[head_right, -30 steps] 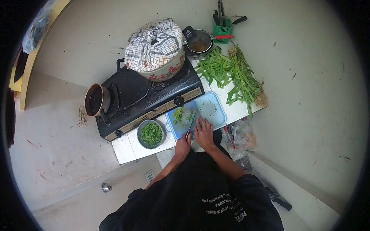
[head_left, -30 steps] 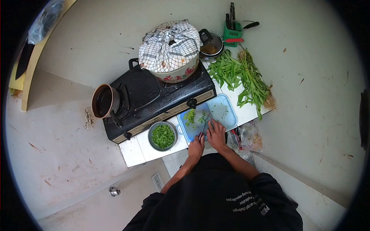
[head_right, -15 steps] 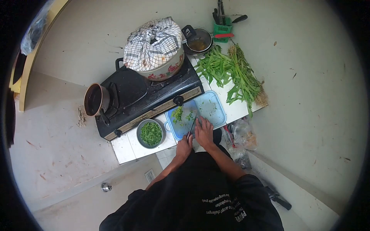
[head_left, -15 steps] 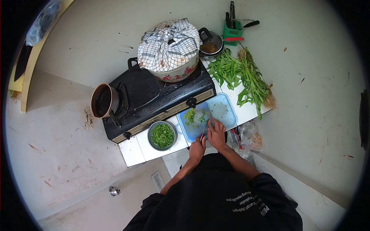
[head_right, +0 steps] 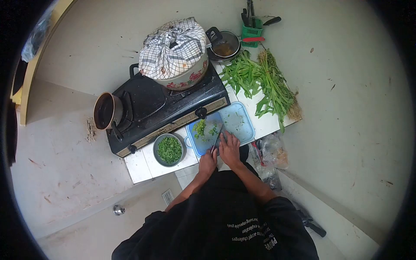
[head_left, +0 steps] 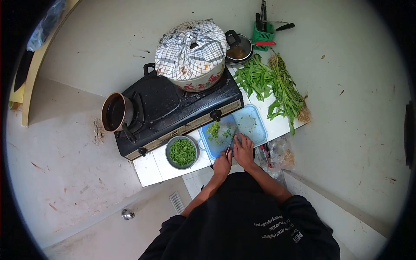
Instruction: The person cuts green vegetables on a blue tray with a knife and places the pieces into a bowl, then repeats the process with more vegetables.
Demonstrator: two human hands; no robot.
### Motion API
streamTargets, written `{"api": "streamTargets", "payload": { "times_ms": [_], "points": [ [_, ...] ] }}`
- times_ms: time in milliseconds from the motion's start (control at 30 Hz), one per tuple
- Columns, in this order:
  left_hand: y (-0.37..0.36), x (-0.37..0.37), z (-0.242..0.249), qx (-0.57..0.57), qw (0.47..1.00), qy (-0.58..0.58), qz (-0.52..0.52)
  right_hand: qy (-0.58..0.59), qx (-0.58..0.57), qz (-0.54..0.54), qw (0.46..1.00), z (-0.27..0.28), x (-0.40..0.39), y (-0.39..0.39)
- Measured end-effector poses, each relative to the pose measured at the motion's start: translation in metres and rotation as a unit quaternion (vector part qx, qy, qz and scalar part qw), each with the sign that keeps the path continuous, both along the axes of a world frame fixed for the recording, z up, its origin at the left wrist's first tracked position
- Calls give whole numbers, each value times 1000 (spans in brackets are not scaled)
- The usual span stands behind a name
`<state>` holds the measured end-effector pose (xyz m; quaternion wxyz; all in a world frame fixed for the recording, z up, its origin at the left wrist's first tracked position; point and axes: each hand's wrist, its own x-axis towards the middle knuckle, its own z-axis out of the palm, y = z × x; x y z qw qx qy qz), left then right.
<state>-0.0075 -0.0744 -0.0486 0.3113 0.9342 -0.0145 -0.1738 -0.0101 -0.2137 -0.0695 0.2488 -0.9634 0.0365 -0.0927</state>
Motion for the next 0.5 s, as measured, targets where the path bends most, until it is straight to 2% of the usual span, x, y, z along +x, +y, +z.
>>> {"api": "streamTargets", "payload": {
  "times_ms": [367, 500],
  "points": [
    [3, -4, 10, -17, 1000, 10, -6, 26, -38, -1, 999, 3, 0, 1],
    [1, -6, 0, -41, 999, 4, -6, 36, -37, -2, 999, 2, 0, 3]
  ]
}}
